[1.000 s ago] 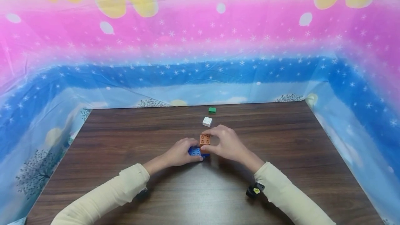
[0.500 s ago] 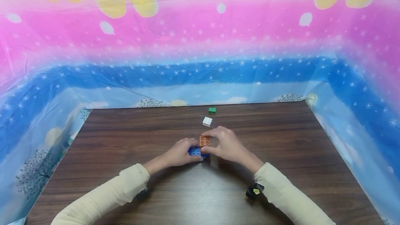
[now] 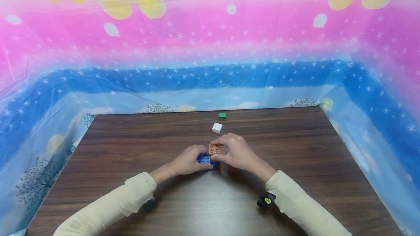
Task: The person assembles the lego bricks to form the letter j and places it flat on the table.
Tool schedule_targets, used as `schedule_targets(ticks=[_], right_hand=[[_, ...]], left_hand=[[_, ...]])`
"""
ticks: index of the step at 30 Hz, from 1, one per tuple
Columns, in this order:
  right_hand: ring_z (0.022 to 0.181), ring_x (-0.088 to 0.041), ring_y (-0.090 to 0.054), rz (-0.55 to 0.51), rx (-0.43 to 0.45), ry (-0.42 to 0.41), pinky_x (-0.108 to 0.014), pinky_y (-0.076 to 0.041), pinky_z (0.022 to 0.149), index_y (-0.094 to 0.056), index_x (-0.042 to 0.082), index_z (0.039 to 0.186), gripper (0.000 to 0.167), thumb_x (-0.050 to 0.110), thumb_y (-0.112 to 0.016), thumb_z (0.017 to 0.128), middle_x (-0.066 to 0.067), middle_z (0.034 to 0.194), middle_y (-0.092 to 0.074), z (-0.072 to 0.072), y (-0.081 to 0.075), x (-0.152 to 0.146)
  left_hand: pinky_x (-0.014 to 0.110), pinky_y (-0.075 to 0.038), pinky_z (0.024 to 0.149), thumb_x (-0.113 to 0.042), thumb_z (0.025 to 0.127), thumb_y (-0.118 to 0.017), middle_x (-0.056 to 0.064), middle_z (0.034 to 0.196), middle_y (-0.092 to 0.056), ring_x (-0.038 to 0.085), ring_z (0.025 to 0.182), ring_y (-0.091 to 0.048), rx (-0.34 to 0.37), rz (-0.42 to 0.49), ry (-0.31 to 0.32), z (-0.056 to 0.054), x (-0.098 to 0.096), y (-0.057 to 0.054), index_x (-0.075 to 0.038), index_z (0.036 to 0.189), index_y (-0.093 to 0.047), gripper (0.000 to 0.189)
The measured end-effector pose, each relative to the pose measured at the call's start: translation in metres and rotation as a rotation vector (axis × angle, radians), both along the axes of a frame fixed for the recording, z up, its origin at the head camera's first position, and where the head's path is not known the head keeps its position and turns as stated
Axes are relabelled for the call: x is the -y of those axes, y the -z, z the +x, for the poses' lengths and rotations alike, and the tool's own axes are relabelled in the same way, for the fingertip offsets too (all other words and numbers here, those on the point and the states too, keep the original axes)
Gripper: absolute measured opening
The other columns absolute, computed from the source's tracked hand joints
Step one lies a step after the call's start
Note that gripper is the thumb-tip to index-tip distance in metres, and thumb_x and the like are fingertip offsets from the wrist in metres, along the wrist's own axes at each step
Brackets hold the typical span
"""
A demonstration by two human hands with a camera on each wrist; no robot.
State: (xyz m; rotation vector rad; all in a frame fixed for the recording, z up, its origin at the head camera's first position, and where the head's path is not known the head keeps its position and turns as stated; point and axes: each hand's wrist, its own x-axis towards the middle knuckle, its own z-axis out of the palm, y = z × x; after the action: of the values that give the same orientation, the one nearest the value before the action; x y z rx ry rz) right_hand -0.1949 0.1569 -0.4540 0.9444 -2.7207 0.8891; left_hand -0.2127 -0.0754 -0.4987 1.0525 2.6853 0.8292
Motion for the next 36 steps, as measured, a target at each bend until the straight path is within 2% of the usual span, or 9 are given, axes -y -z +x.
schedule_targets(ticks=[15,26,36], right_hand=[[0.094,-0.018,-0.067,0.019,0.023,0.011,-0.04,-0.052,0.08,-0.076,0.016,0.118,0.042,0.037,-0.086,0.084,0.003,0.105,-0.073,-0.001,-0.0006,0.0006],[0.095,-0.02,-0.067,0.006,0.049,-0.005,-0.037,-0.05,0.077,-0.076,0.018,0.119,0.043,0.039,-0.086,0.083,0.003,0.109,-0.075,-0.0027,-0.0009,0.0012],[0.091,-0.021,-0.065,0.079,-0.035,-0.006,-0.032,-0.048,0.071,-0.077,0.016,0.118,0.042,0.04,-0.085,0.083,0.003,0.104,-0.074,-0.0008,-0.0031,0.0025]], left_hand=[[0.027,-0.044,0.071,-0.036,0.091,-0.079,-0.002,0.103,-0.069,0.01,0.083,-0.054,0.001,0.011,0.004,0.0,-0.0001,-0.0013,-0.012,0.118,-0.071,0.036],[0.027,-0.044,0.073,-0.036,0.091,-0.078,-0.003,0.103,-0.069,0.009,0.084,-0.054,0.001,-0.006,-0.001,0.001,0.0001,-0.0018,-0.013,0.119,-0.071,0.037],[0.027,-0.044,0.07,-0.035,0.09,-0.08,-0.003,0.1,-0.068,0.01,0.082,-0.054,-0.007,-0.002,-0.003,0.0011,-0.0007,-0.0007,-0.012,0.117,-0.071,0.037]])
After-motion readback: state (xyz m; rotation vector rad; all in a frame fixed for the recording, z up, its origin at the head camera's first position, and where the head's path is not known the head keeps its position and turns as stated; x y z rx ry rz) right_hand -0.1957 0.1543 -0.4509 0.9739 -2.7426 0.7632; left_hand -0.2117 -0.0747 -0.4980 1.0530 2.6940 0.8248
